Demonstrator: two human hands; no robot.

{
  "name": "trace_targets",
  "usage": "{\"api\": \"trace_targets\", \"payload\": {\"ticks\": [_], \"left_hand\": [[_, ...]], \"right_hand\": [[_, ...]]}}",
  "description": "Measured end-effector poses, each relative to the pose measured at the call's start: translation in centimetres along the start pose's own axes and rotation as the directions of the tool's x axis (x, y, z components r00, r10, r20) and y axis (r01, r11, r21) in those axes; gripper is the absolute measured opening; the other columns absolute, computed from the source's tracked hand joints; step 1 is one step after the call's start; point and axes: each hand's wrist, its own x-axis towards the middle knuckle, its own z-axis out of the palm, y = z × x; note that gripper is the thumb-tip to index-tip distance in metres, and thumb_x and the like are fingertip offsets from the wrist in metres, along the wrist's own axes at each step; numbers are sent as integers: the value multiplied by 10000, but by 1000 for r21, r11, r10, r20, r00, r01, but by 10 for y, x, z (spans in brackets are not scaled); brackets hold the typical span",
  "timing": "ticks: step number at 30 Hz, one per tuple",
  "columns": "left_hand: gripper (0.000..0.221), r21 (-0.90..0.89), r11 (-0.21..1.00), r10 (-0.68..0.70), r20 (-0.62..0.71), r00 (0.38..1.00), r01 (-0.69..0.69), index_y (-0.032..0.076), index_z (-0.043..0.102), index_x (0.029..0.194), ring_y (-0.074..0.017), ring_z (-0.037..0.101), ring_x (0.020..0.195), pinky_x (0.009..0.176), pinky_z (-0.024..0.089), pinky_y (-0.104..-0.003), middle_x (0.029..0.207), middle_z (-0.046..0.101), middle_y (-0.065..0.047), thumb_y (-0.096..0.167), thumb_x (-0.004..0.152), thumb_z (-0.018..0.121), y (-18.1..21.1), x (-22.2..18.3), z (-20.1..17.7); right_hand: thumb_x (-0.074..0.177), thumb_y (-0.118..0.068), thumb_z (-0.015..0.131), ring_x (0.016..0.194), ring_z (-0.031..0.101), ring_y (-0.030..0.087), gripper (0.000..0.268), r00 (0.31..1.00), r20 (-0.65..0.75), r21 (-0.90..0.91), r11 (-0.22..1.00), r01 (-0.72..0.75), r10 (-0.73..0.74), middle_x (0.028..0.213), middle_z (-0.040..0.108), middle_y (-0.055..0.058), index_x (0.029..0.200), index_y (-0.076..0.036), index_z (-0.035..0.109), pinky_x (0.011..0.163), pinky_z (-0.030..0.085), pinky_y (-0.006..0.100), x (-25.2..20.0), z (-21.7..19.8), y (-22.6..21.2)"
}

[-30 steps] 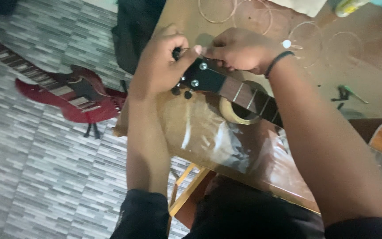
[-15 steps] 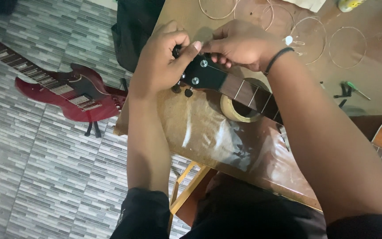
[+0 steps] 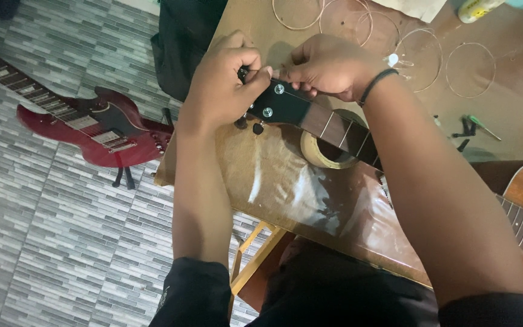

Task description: Threading and winding a new string onto an acoustic guitar at a repair bench.

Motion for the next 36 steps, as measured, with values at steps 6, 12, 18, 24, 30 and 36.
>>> {"api": "trace_targets", "payload": {"ticks": [6, 12, 18, 24, 30, 36], "left_hand": [[405, 26, 999, 35, -16, 999, -34, 119, 426, 709, -212, 518, 897, 694, 409, -337, 860, 470, 5, 109, 982, 723, -4, 0, 1], [420, 4, 1000, 14, -17, 1000, -14, 107, 389, 716, -209, 493, 856, 684, 392, -341, 840, 448, -2, 94, 987, 711, 2, -1, -1], [412, 18, 1000, 25, -31, 999, -24, 112, 387, 710, -204, 478, 821, 672, 376, -348, 825, 438, -3, 103, 972, 706, -3, 0, 1], [291, -1, 1000, 18, -23, 1000, -18, 125, 432, 824, -196, 473, 810, 699, 385, -340, 839, 490, 12, 80, 940, 695, 9, 1, -6], [164, -47, 993, 108, -28, 994, -109, 125, 558, 938, -184, 553, 860, 805, 429, -341, 891, 578, 5, 24, 915, 685, 15, 2, -11], [87, -18, 999, 47, -11, 999, -48, 148, 651, 942, -189, 579, 934, 802, 463, -348, 924, 598, 11, 67, 939, 684, 14, -1, -10]], "right_hand": [[1006, -218, 715, 582, 496, 78, 144, 990, 88, 254, 963, 88, -114, 717, 578, 12, 999, -75, 707, 523, 461, 180, 15, 0, 19], [1014, -264, 731, 549, 471, 115, 312, 996, 89, 163, 987, 7, -22, 708, 561, 33, 797, -60, 638, 508, 396, 207, 9, -6, 12], [980, -98, 671, 561, 455, 64, 98, 989, 142, 318, 948, -8, -40, 706, 553, 5, 1060, -87, 726, 479, 391, 174, 20, -6, 25], [947, -216, 661, 617, 504, 41, 114, 990, 139, 406, 911, -67, 11, 766, 601, -22, 987, -124, 715, 539, 416, 161, 18, -3, 20], [921, -190, 671, 636, 502, 85, 86, 991, 132, 422, 906, -43, -14, 743, 552, -18, 857, -141, 641, 596, 428, 196, 19, 2, 14], [989, -322, 735, 672, 629, 151, 340, 998, 47, 114, 992, -46, 41, 765, 653, 80, 830, -46, 618, 656, 538, 237, -1, -4, -2]]}}
